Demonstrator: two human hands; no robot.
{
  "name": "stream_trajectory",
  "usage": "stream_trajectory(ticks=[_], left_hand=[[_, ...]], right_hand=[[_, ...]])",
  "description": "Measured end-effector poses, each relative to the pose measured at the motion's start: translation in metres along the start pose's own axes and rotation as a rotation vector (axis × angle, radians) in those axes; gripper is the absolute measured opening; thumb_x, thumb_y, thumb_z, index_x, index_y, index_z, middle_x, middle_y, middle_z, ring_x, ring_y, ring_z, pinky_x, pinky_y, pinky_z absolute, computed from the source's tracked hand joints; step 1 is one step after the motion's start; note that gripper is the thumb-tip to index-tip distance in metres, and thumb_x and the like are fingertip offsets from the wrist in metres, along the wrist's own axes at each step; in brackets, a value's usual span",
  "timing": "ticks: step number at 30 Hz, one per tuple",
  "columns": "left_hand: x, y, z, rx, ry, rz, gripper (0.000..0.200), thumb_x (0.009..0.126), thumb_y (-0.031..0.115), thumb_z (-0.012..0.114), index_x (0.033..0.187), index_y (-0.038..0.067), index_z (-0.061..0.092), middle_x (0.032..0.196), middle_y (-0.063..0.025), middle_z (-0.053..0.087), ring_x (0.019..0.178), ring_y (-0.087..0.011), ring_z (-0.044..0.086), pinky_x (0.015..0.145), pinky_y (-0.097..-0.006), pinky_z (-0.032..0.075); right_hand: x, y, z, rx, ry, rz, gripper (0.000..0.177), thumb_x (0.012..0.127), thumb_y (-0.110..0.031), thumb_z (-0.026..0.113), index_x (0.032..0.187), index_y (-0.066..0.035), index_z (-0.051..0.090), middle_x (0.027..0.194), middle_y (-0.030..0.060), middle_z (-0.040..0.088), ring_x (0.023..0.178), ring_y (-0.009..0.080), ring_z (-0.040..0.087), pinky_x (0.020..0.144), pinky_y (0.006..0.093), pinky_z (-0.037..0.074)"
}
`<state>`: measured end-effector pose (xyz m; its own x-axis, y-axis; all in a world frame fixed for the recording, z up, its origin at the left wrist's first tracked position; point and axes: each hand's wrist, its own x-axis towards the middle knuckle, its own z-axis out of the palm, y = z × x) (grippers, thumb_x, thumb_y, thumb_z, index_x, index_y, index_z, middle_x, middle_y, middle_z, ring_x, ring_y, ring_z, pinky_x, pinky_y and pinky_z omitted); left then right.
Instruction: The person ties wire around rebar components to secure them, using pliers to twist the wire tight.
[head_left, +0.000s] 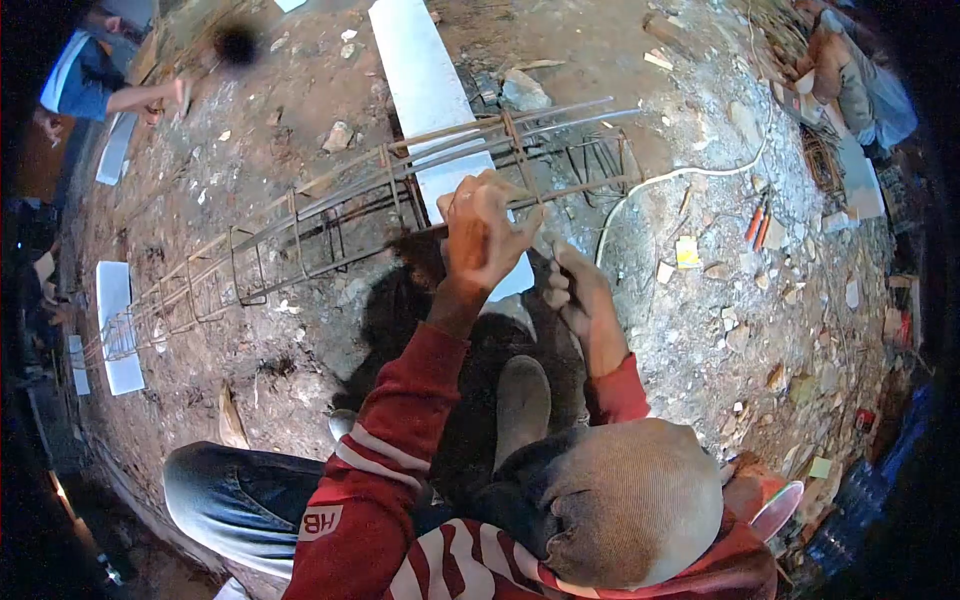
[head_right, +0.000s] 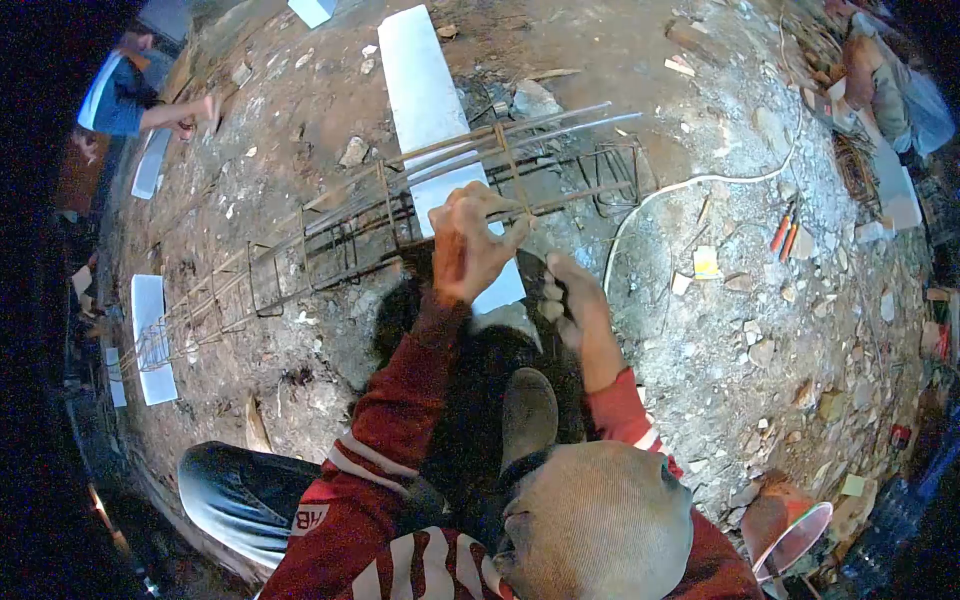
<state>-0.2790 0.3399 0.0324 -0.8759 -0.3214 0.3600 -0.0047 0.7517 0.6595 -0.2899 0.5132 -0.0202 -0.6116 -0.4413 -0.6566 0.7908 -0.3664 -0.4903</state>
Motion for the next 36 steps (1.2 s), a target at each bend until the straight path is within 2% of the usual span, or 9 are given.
stream_trajectory(ticks=[4,9,11,14,19,24,26,32,36], left_hand=[[0.002,0.006,-0.007,0.16,0.043,0.097,0.031,0.069,0.021,0.083,0.094,0.007,0.073,0.089,-0.0107,0.067,0.081,-0.0285,0.063,0.069,-0.0393,0.049],[0.005,0.001,-0.012,-0.132,-0.011,-0.059,0.033,0.067,0.018,0.082,0.095,0.005,0.07,0.096,-0.0127,0.064,0.096,-0.0318,0.061,0.079,-0.0451,0.04],[0.008,-0.007,-0.014,-0.003,0.005,0.027,0.03,0.075,0.017,0.077,0.102,0.005,0.07,0.092,-0.0153,0.065,0.08,-0.035,0.064,0.074,-0.0447,0.051],[0.012,-0.014,-0.011,0.067,-0.076,0.054,0.023,0.08,0.015,0.071,0.1,0.005,0.07,0.093,-0.0158,0.065,0.084,-0.0369,0.064,0.073,-0.0448,0.051],[0.011,-0.004,-0.004,0.057,0.033,-0.021,0.014,0.084,0.013,0.066,0.095,0.005,0.067,0.088,-0.0152,0.069,0.079,-0.0368,0.066,0.071,-0.0446,0.051],[0.012,0.01,-0.006,-0.129,0.062,-0.106,0.011,0.081,0.016,0.068,0.092,0.012,0.067,0.081,-0.0126,0.069,0.077,-0.0337,0.065,0.07,-0.0446,0.043],[0.01,0.015,-0.009,-0.203,0.023,-0.038,0.015,0.082,0.01,0.068,0.095,0.004,0.066,0.086,-0.0147,0.072,0.077,-0.0316,0.07,0.069,-0.0378,0.053],[0.003,0.014,0.0,-0.2,0.088,-0.124,0.026,0.072,0.014,0.079,0.094,0.002,0.072,0.086,-0.0147,0.073,0.077,-0.0277,0.071,0.072,-0.0343,0.055],[0.003,0.014,0.001,-0.165,0.079,-0.171,0.023,0.072,0.013,0.079,0.092,0.003,0.074,0.086,-0.0151,0.073,0.077,-0.0274,0.072,0.073,-0.035,0.055]], right_hand=[[0.02,-0.008,0.012,0.188,-0.127,0.159,0.013,0.098,-0.017,0.056,0.111,-0.012,0.056,0.078,-0.0026,0.049,0.054,0.0035,0.042,0.042,0.0157,0.032],[0.031,-0.013,0.01,0.222,-0.246,0.247,0.012,0.099,-0.022,0.058,0.107,-0.013,0.057,0.077,-0.0032,0.053,0.053,0.0015,0.042,0.041,0.0158,0.034],[0.036,-0.014,0.008,0.194,-0.267,0.263,0.013,0.099,-0.024,0.059,0.106,-0.013,0.058,0.077,-0.0033,0.055,0.052,0.0008,0.042,0.04,0.0156,0.034],[0.038,-0.015,0.013,0.249,-0.275,0.277,0.014,0.097,-0.02,0.061,0.109,-0.014,0.059,0.08,-0.0034,0.053,0.056,0.0051,0.044,0.042,0.0173,0.034],[0.005,-0.024,0.038,-0.346,0.012,-0.07,0.015,0.092,-0.021,0.067,0.099,-0.009,0.066,0.074,-0.0032,0.059,0.054,0.0047,0.048,0.043,0.0193,0.035],[0.005,-0.023,0.033,-0.599,0.097,-0.312,0.021,0.09,-0.025,0.069,0.093,-0.004,0.072,0.072,0.0001,0.064,0.056,0.0052,0.05,0.049,0.0225,0.038],[0.011,-0.023,0.033,-0.683,0.089,-0.407,0.023,0.089,-0.025,0.07,0.093,-0.002,0.073,0.072,0.0015,0.066,0.057,0.0054,0.05,0.051,0.0238,0.039],[0.014,-0.023,0.036,-1.009,0.14,-0.66,0.023,0.087,-0.019,0.067,0.089,0.004,0.071,0.069,0.0081,0.066,0.06,0.0115,0.051,0.057,0.0333,0.043],[0.008,-0.025,0.038,-1.143,0.12,-0.809,0.02,0.087,-0.016,0.065,0.086,0.004,0.069,0.071,0.0182,0.065,0.06,0.0253,0.057,0.062,0.0388,0.047]])
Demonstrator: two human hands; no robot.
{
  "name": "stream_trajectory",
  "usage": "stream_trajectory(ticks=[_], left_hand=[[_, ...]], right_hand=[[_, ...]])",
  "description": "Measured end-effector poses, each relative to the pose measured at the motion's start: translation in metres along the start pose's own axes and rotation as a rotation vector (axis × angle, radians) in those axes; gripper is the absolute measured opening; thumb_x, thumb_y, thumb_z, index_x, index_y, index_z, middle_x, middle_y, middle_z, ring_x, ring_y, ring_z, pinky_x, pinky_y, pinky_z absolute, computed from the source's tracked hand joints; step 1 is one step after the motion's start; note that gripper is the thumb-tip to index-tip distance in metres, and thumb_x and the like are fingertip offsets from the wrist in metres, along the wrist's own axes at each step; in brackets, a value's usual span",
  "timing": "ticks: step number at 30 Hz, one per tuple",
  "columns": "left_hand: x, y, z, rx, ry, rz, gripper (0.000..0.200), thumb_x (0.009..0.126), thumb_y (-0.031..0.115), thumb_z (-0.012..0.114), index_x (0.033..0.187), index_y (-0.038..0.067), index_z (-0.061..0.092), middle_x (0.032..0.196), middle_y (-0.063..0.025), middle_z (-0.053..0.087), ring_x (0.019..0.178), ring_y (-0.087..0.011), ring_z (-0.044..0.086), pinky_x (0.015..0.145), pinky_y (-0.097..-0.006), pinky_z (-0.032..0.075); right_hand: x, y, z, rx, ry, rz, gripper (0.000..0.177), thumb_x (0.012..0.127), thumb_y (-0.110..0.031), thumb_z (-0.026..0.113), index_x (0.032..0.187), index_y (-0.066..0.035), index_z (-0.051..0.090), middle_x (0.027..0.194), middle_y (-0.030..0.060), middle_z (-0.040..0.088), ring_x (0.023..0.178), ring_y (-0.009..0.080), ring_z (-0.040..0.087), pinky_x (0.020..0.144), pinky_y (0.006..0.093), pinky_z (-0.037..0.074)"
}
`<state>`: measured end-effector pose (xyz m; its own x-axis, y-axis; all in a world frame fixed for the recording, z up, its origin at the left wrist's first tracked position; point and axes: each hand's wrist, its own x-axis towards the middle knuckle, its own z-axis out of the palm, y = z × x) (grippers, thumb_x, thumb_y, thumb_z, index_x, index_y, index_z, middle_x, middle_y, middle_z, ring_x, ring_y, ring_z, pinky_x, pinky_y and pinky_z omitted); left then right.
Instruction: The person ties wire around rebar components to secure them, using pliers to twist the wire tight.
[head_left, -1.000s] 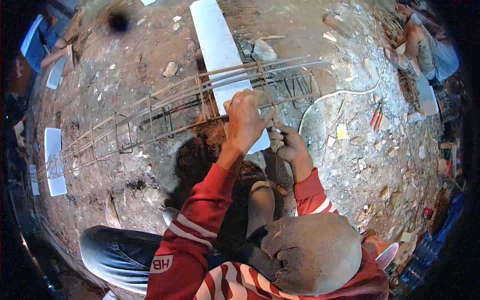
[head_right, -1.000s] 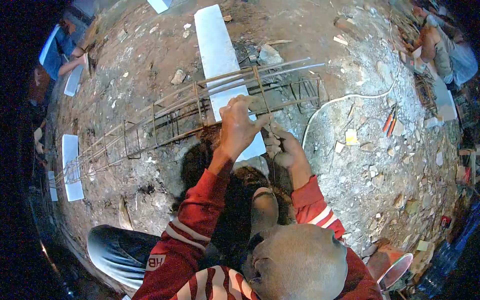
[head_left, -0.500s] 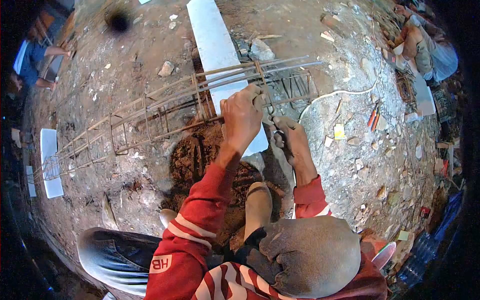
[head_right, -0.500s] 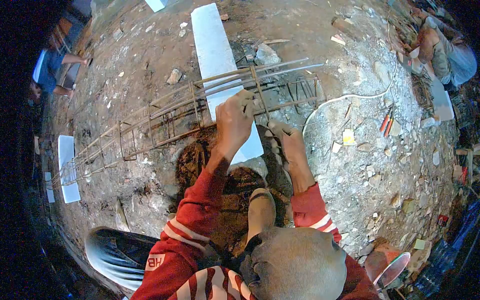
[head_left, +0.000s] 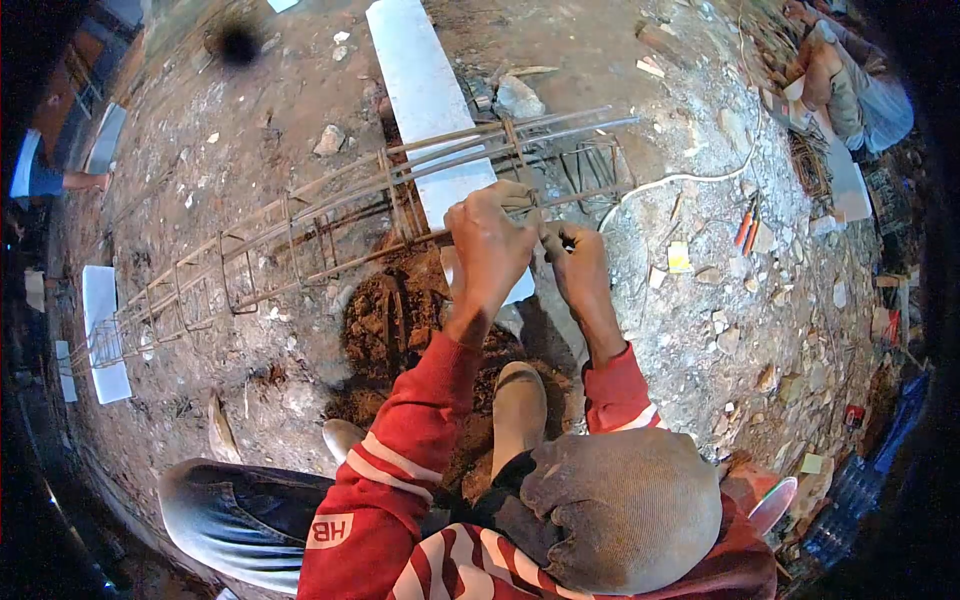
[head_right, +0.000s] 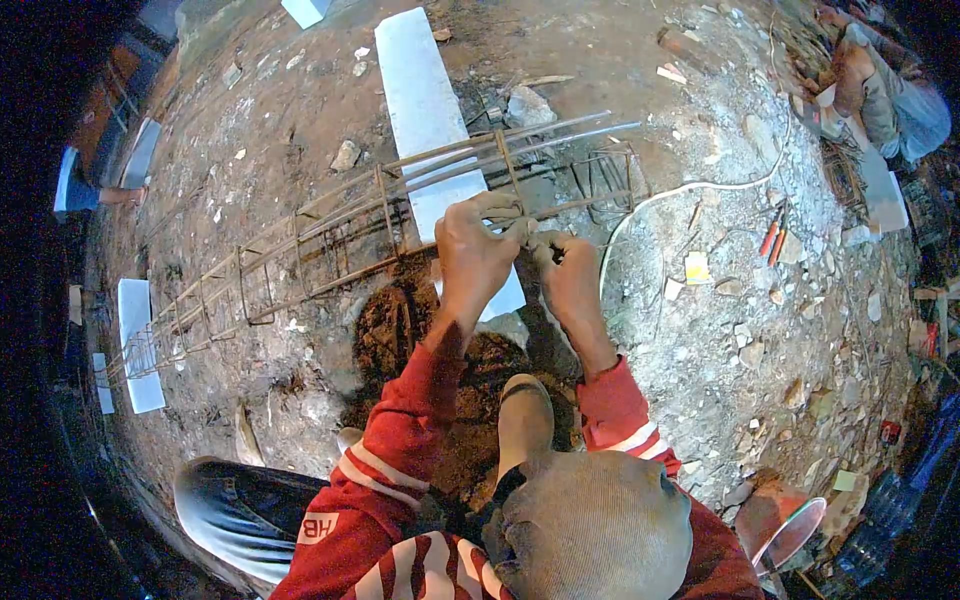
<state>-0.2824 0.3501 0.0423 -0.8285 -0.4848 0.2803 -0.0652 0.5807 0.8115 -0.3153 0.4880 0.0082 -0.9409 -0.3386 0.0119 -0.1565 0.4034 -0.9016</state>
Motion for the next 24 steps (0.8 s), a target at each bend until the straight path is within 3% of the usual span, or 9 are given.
stream_trajectory(ticks=[2,4,5,11,13,16,17,20,24], left_hand=[[0.0,0.001,-0.001,-0.002,-0.041,-0.033,0.018,0.072,0.012,0.077,0.087,0.004,0.074,0.086,-0.0147,0.073,0.077,-0.0289,0.071,0.075,-0.0363,0.054],[-0.003,-0.004,0.001,0.049,-0.016,0.015,0.015,0.072,0.012,0.076,0.086,0.005,0.074,0.085,-0.0146,0.073,0.076,-0.0299,0.07,0.075,-0.0375,0.053],[-0.004,-0.006,0.002,0.096,0.003,0.064,0.013,0.073,0.013,0.076,0.084,0.007,0.074,0.084,-0.0145,0.072,0.076,-0.0308,0.068,0.075,-0.0388,0.052],[-0.009,-0.004,0.002,0.12,0.172,0.207,0.014,0.071,0.014,0.076,0.083,0.008,0.072,0.078,-0.0125,0.07,0.071,-0.0335,0.066,0.07,-0.0427,0.049],[-0.008,0.006,-0.003,0.106,0.125,0.156,0.015,0.07,0.014,0.077,0.083,0.009,0.072,0.079,-0.0117,0.07,0.074,-0.033,0.066,0.071,-0.0422,0.049],[-0.009,0.002,0.005,0.066,0.106,0.109,0.018,0.068,0.012,0.08,0.083,0.009,0.071,0.081,-0.01,0.07,0.078,-0.031,0.066,0.073,-0.041,0.047],[-0.008,0.002,0.006,0.038,0.13,0.115,0.02,0.066,0.011,0.081,0.083,0.009,0.071,0.082,-0.0093,0.07,0.08,-0.0295,0.066,0.075,-0.0403,0.046],[-0.011,0.003,0.005,0.087,0.12,0.126,0.024,0.065,0.01,0.082,0.085,0.009,0.071,0.084,-0.0082,0.07,0.083,-0.0265,0.066,0.077,-0.0389,0.045],[-0.013,0.001,0.005,0.115,0.118,0.152,0.027,0.064,0.01,0.083,0.089,0.01,0.071,0.085,-0.0068,0.071,0.081,-0.0248,0.065,0.078,-0.0385,0.044]], right_hand=[[-0.004,-0.016,-0.008,-0.074,-0.01,-0.021,0.019,0.086,-0.015,0.064,0.085,0.003,0.069,0.073,0.0211,0.065,0.061,0.031,0.06,0.064,0.0404,0.048],[-0.007,-0.045,-0.025,-0.356,0.016,-0.116,0.015,0.086,-0.012,0.063,0.086,0.001,0.069,0.078,0.0214,0.065,0.072,0.0395,0.063,0.068,0.0441,0.049],[-0.006,-0.05,-0.031,-0.389,0.021,-0.2,0.012,0.086,-0.013,0.063,0.086,-0.002,0.069,0.082,0.0187,0.065,0.078,0.0387,0.065,0.069,0.0461,0.05],[0.043,-0.053,-0.048,-0.575,-0.084,-0.486,0.009,0.086,-0.014,0.064,0.086,-0.006,0.069,0.086,0.015,0.061,0.08,0.0362,0.063,0.069,0.0449,0.05],[0.059,-0.047,-0.046,-0.518,-0.121,-0.561,0.007,0.083,-0.012,0.068,0.086,-0.006,0.07,0.088,0.0144,0.06,0.079,0.0361,0.062,0.07,0.0445,0.05],[0.084,-0.046,-0.046,-0.435,-0.2,-0.53,0.007,0.08,-0.011,0.071,0.085,-0.006,0.071,0.086,0.0149,0.06,0.08,0.0359,0.062,0.072,0.0444,0.049],[0.093,-0.042,-0.044,-0.371,-0.281,-0.398,0.008,0.079,-0.013,0.072,0.085,-0.007,0.071,0.084,0.0151,0.061,0.082,0.0353,0.062,0.073,0.0442,0.048],[0.099,-0.035,-0.058,-0.374,-0.402,-0.401,0.007,0.084,-0.01,0.07,0.087,-0.003,0.07,0.087,0.0124,0.058,0.08,0.0269,0.06,0.07,0.0381,0.046],[0.097,-0.042,-0.067,-0.487,-0.453,-0.489,0.007,0.082,-0.008,0.069,0.084,-0.001,0.067,0.082,0.0112,0.057,0.078,0.0268,0.06,0.07,0.0357,0.047]])
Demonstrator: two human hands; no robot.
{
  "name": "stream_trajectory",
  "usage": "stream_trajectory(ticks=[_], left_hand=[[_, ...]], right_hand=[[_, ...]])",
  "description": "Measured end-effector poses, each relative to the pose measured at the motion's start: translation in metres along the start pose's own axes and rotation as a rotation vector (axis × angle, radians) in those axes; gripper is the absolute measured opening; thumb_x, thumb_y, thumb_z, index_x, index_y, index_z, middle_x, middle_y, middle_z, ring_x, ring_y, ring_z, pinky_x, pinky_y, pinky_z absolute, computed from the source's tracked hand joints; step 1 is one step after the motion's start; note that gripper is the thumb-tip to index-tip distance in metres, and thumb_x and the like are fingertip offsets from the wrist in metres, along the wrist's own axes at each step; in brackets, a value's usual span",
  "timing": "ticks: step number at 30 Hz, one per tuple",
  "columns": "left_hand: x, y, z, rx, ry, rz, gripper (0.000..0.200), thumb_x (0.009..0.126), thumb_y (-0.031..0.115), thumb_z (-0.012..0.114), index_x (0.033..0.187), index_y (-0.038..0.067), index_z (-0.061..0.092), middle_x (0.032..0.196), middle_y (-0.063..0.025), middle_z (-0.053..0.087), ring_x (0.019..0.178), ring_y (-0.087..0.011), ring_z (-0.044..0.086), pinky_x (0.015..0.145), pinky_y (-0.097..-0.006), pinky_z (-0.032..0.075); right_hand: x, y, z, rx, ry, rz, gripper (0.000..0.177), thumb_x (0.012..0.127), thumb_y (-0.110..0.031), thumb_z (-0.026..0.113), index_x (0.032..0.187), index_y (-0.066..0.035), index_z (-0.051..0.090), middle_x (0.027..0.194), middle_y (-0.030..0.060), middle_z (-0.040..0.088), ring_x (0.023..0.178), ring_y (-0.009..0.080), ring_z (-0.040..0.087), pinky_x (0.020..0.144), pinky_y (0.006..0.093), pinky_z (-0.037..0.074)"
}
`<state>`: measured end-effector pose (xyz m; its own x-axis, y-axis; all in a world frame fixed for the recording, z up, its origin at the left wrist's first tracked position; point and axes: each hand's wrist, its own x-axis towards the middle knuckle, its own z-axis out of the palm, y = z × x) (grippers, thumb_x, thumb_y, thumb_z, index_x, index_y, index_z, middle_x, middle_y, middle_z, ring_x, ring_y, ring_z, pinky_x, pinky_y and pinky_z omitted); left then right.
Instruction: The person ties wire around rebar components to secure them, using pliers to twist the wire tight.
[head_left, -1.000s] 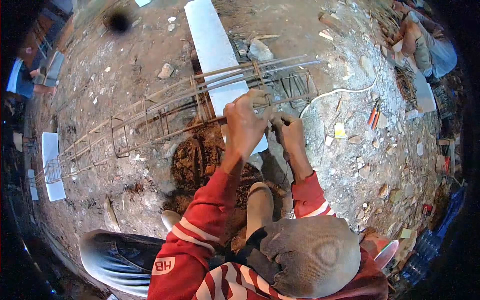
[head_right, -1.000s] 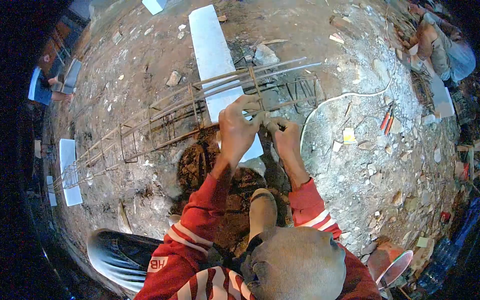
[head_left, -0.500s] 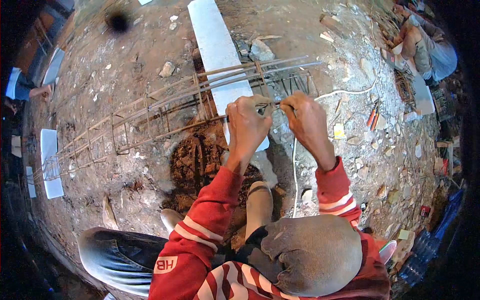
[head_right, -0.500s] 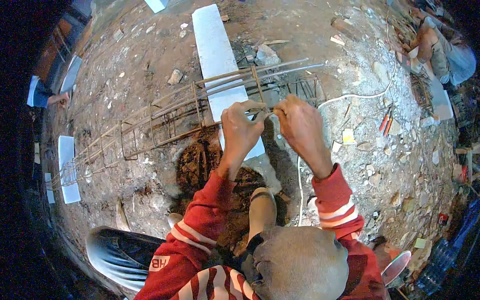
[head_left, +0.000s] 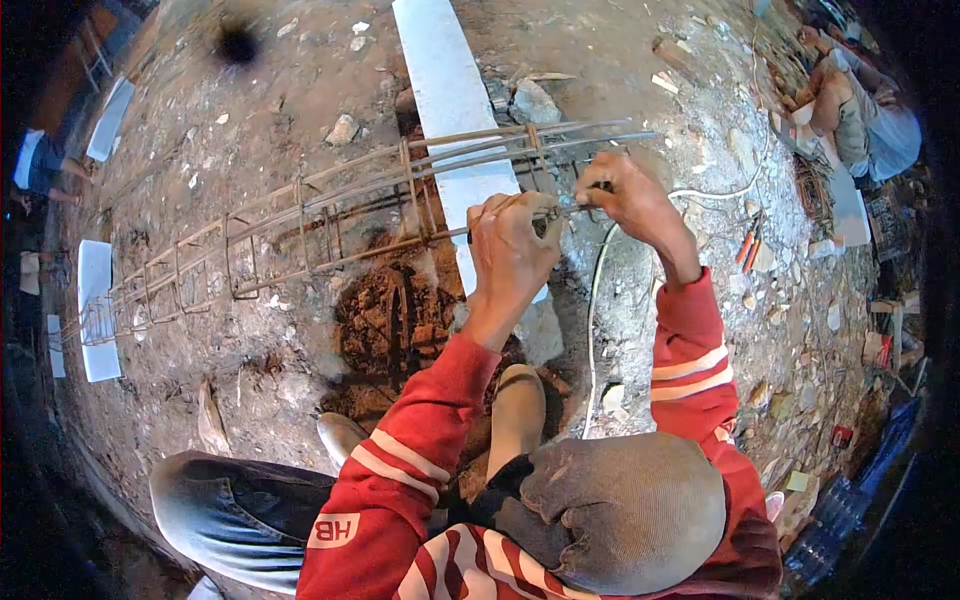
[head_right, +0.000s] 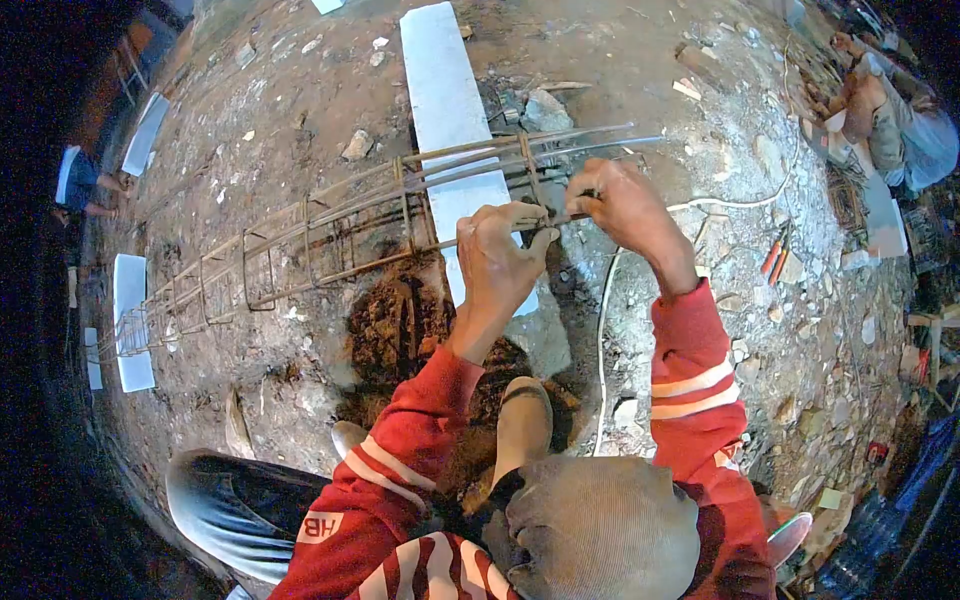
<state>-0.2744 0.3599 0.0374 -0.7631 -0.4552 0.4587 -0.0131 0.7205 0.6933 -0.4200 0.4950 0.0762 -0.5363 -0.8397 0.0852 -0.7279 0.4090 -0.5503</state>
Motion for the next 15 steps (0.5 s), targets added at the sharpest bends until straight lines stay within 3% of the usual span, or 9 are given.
stream_trajectory(ticks=[4,6,7,9,10,12,13,15], left_hand=[[-0.001,-0.002,0.003,-0.052,0.022,0.003,0.026,0.066,0.011,0.082,0.09,0.011,0.071,0.082,-0.0052,0.071,0.081,-0.0246,0.064,0.079,-0.0388,0.042],[0.001,-0.002,0.003,-0.041,0.01,-0.008,0.025,0.067,0.012,0.082,0.09,0.012,0.071,0.08,-0.0047,0.07,0.08,-0.0247,0.064,0.079,-0.039,0.041],[0.001,-0.003,0.003,-0.042,0.006,-0.013,0.025,0.067,0.012,0.082,0.09,0.013,0.071,0.079,-0.0047,0.07,0.08,-0.0248,0.064,0.078,-0.0392,0.041],[0.001,-0.005,0.004,-0.04,0.003,-0.021,0.026,0.067,0.012,0.082,0.09,0.013,0.071,0.078,-0.0046,0.07,0.079,-0.0249,0.064,0.078,-0.0394,0.042],[0.0,-0.006,0.005,-0.037,0.011,-0.014,0.026,0.066,0.012,0.082,0.089,0.013,0.071,0.078,-0.0047,0.07,0.079,-0.0247,0.064,0.077,-0.0395,0.042],[-0.002,-0.008,0.005,-0.033,0.022,-0.019,0.026,0.066,0.012,0.082,0.089,0.014,0.071,0.078,-0.0049,0.07,0.078,-0.0246,0.063,0.077,-0.0396,0.042],[-0.001,-0.007,0.004,-0.004,0.033,-0.013,0.024,0.066,0.012,0.082,0.088,0.014,0.071,0.079,-0.0053,0.07,0.078,-0.0247,0.063,0.076,-0.0395,0.043],[0.0,-0.004,0.004,0.022,0.038,-0.004,0.023,0.066,0.013,0.081,0.087,0.014,0.072,0.079,-0.0057,0.07,0.078,-0.0248,0.063,0.075,-0.0394,0.043]], right_hand=[[0.021,0.012,0.017,-0.017,0.002,0.027,0.008,0.079,-0.015,0.071,0.086,-0.01,0.072,0.082,0.0146,0.066,0.083,0.0364,0.064,0.073,0.0444,0.049],[0.027,0.017,0.017,0.1,-0.288,0.079,0.01,0.081,-0.01,0.07,0.079,-0.001,0.067,0.075,0.0176,0.064,0.075,0.0309,0.064,0.07,0.0388,0.048],[0.025,0.018,0.019,0.097,-0.287,0.08,0.01,0.081,-0.01,0.07,0.079,-0.001,0.067,0.075,0.0176,0.064,0.075,0.0309,0.064,0.07,0.0388,0.048],[0.016,0.011,0.024,-0.049,-0.103,0.02,0.014,0.079,-0.013,0.07,0.09,-0.007,0.072,0.085,0.0182,0.068,0.084,0.0348,0.066,0.074,0.0443,0.051],[0.007,0.002,0.027,-0.047,-0.108,0.019,0.014,0.079,-0.013,0.07,0.09,-0.007,0.072,0.085,0.0182,0.068,0.084,0.0348,0.066,0.074,0.0443,0.051],[-0.02,-0.039,0.026,0.084,0.377,0.269,0.017,0.079,-0.012,0.068,0.094,-0.004,0.072,0.087,0.017,0.069,0.086,0.0339,0.067,0.076,0.0436,0.052],[-0.035,-0.042,0.036,0.081,0.369,0.266,0.017,0.079,-0.012,0.068,0.094,-0.004,0.072,0.087,0.017,0.069,0.086,0.0339,0.067,0.076,0.0436,0.052],[-0.06,-0.033,0.062,-0.163,0.521,0.219,0.027,0.08,-0.01,0.065,0.106,-0.002,0.068,0.094,0.0154,0.07,0.091,0.0345,0.066,0.091,0.0474,0.047]])
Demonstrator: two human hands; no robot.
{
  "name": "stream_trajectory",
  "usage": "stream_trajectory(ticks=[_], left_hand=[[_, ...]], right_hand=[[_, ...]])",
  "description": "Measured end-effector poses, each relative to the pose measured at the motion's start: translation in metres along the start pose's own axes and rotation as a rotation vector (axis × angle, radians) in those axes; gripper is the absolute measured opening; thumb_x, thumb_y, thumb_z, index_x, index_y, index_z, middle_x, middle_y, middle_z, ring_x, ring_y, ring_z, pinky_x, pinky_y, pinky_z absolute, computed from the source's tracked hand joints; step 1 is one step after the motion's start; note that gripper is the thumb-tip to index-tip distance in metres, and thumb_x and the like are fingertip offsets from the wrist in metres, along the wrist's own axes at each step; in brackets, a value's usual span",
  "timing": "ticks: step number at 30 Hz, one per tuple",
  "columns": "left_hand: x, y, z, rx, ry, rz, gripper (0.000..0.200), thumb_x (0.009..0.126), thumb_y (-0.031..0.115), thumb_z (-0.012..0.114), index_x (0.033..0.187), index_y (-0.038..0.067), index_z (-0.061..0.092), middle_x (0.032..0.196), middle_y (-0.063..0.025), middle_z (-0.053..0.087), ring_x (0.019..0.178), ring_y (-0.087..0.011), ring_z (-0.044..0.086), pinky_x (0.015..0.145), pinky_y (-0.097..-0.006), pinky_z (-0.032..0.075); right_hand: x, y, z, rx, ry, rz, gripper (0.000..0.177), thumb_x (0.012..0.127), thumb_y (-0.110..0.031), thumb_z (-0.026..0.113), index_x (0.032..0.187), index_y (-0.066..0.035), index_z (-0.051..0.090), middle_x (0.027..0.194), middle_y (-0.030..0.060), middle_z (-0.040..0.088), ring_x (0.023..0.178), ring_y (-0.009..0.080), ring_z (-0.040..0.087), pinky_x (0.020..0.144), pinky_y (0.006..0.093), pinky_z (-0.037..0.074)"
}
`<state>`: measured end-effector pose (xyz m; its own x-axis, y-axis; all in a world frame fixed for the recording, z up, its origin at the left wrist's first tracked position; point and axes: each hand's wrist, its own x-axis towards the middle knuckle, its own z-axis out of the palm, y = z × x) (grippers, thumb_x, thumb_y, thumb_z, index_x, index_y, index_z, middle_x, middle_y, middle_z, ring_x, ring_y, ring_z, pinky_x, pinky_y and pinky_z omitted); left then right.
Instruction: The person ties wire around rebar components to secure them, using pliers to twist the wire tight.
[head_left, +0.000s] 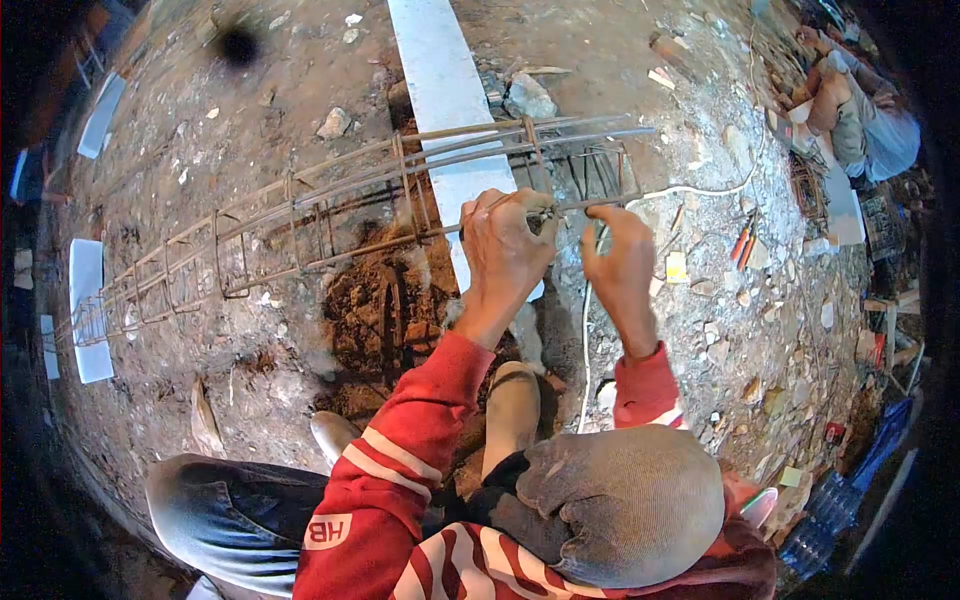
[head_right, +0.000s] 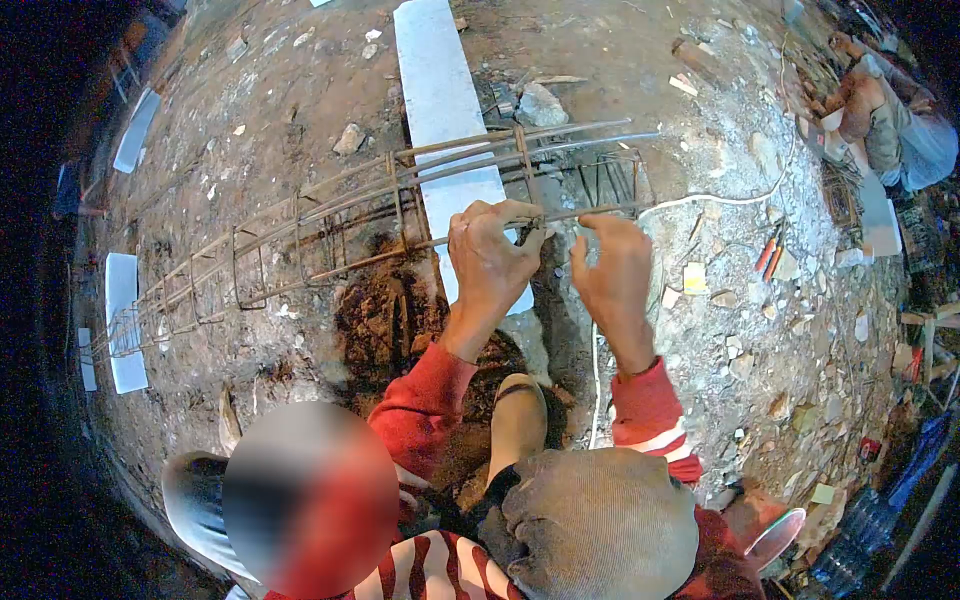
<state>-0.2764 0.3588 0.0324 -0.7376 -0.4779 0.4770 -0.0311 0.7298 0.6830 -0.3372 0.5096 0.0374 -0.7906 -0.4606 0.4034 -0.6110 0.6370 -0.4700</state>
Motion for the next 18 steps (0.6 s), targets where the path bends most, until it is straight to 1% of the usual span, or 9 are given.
stream_trajectory(ticks=[1,5,7,8,9,11,12,16,18], left_hand=[[0.001,0.0,-0.001,-0.008,-0.014,-0.003,0.02,0.067,0.013,0.081,0.085,0.014,0.072,0.08,-0.0061,0.071,0.079,-0.025,0.063,0.075,-0.0392,0.043],[0.001,0.0,-0.003,-0.023,-0.029,0.018,0.017,0.068,0.013,0.079,0.084,0.013,0.074,0.083,-0.0064,0.072,0.082,-0.0248,0.063,0.075,-0.0389,0.044],[0.0,0.001,-0.005,-0.02,-0.03,0.046,0.017,0.068,0.012,0.078,0.084,0.013,0.074,0.083,-0.0056,0.072,0.084,-0.0243,0.063,0.075,-0.0392,0.044],[0.0,0.001,-0.007,-0.01,-0.033,0.074,0.017,0.068,0.012,0.078,0.085,0.013,0.074,0.084,-0.0049,0.072,0.085,-0.0237,0.063,0.076,-0.0395,0.044],[0.0,0.0,-0.008,-0.012,-0.026,0.068,0.017,0.068,0.012,0.078,0.085,0.013,0.074,0.084,-0.0049,0.072,0.085,-0.0237,0.063,0.076,-0.0395,0.044],[-0.002,-0.003,-0.007,0.054,-0.067,0.169,0.02,0.071,0.011,0.075,0.09,0.012,0.075,0.088,-0.0028,0.072,0.087,-0.0229,0.063,0.076,-0.0398,0.045],[-0.004,-0.005,-0.006,0.051,-0.062,0.161,0.02,0.071,0.011,0.075,0.09,0.012,0.075,0.088,-0.0028,0.072,0.087,-0.0229,0.063,0.076,-0.0398,0.045],[-0.008,-0.014,-0.011,0.068,-0.105,0.357,0.028,0.073,0.011,0.071,0.101,0.012,0.073,0.101,-0.0033,0.072,0.094,-0.023,0.063,0.082,-0.0396,0.046],[-0.006,-0.017,-0.015,0.062,-0.155,0.419,0.033,0.072,0.01,0.071,0.105,0.01,0.072,0.109,-0.0049,0.07,0.098,-0.0241,0.062,0.087,-0.0397,0.047]], right_hand=[[-0.005,0.006,0.01,-0.003,0.002,0.004,0.027,0.08,-0.01,0.065,0.106,-0.002,0.068,0.094,0.0154,0.07,0.091,0.0345,0.066,0.091,0.0474,0.047],[-0.012,0.009,0.032,-0.171,-0.017,-0.228,0.037,0.084,-0.012,0.061,0.121,-0.005,0.057,0.096,0.0139,0.069,0.099,0.0373,0.062,0.112,0.0574,0.023],[-0.011,0.011,0.031,-0.011,-0.193,-0.123,0.029,0.085,-0.014,0.062,0.113,-0.005,0.059,0.09,0.0127,0.068,0.098,0.0372,0.061,0.108,0.0534,0.028],[-0.016,0.008,0.032,0.029,-0.011,-0.082,0.021,0.085,-0.015,0.064,0.105,-0.006,0.062,0.085,0.0133,0.066,0.089,0.0368,0.064,0.094,0.0494,0.041],[-0.027,0.004,0.031,0.026,-0.016,-0.09,0.021,0.085,-0.015,0.064,0.105,-0.006,0.062,0.085,0.0133,0.066,0.089,0.0368,0.064,0.094,0.0494,0.041],[-0.056,-0.006,0.024,0.094,0.028,0.124,0.014,0.085,-0.006,0.064,0.098,-0.002,0.067,0.081,0.0159,0.066,0.077,0.0345,0.065,0.07,0.0417,0.049],[-0.066,-0.018,0.021,0.089,0.089,0.079,0.011,0.084,-0.006,0.065,0.094,-0.002,0.069,0.078,0.0167,0.065,0.07,0.0338,0.064,0.06,0.0389,0.049],[-0.056,-0.059,-0.008,0.005,-0.022,0.163,0.015,0.08,-0.006,0.068,0.095,-0.005,0.069,0.079,0.0176,0.064,0.069,0.0354,0.064,0.063,0.0414,0.049],[-0.037,-0.066,-0.017,0.013,-0.042,0.027,0.01,0.083,-0.01,0.064,0.091,-0.006,0.067,0.077,0.0167,0.063,0.07,0.0379,0.063,0.062,0.046,0.049]])
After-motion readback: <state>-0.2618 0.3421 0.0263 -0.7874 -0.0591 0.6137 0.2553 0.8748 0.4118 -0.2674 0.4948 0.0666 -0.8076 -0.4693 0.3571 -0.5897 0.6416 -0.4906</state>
